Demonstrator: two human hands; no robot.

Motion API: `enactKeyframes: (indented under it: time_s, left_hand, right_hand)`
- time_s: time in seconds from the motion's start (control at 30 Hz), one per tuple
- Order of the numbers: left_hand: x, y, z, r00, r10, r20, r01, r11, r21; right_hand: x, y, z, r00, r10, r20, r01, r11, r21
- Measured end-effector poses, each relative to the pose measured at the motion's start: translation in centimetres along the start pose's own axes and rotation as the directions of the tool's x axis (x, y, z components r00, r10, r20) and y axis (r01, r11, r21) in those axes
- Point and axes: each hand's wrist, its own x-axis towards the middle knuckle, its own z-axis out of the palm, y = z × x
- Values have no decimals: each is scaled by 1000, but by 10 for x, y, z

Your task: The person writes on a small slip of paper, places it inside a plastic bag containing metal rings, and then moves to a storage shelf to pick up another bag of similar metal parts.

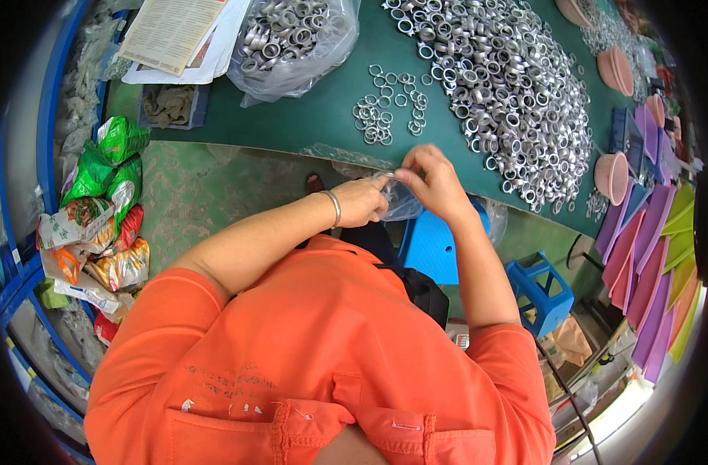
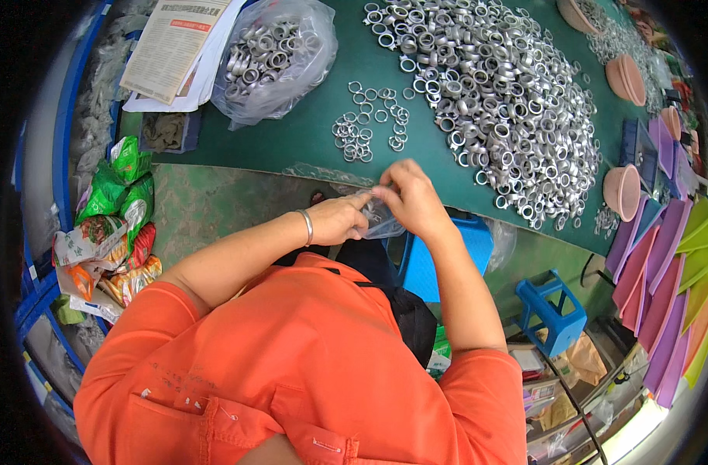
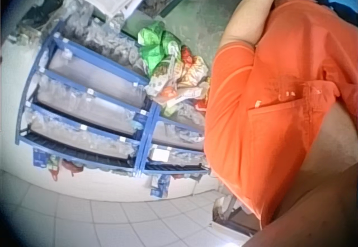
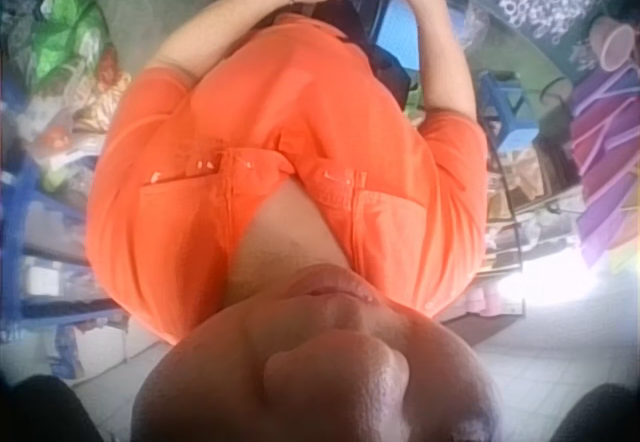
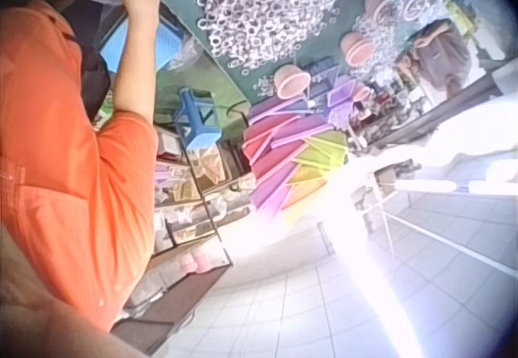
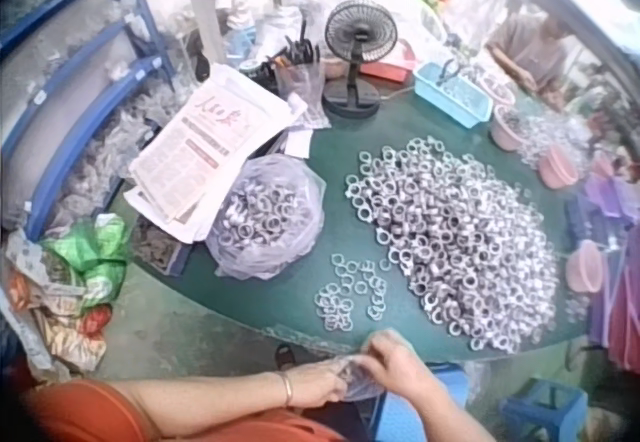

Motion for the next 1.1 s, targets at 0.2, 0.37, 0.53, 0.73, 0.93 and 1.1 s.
enactKeyframes:
  time_s: [0.2,0.37,0.53,0.73,0.93,1.1]
  left_hand:
    - [4,-10,6,999,-27,-23,28,999,45]
    - [1,-11,6,999,-21,-42,22,999,34]
    - [2,-11,8,998,-19,-67,20,1000,16]
    - [10,-13,7,997,-77,-6,77,996,-48]
    - [9,-11,10,997,-45,-67,42,998,-46]
    - [8,-14,15,989,-14,-150,8,999,-38]
  right_hand:
    - [36,29,23,852,-159,-499,16,960,-280]
    - [29,38,20,872,-195,-450,53,950,-308]
    - [30,21,19,870,-155,-467,-7,945,-327]
    - [30,33,21,898,-160,-411,-2,931,-366]
    - [51,38,29,797,-296,-526,53,902,-428]
    - [60,46,36,804,-186,-564,-50,926,-375]
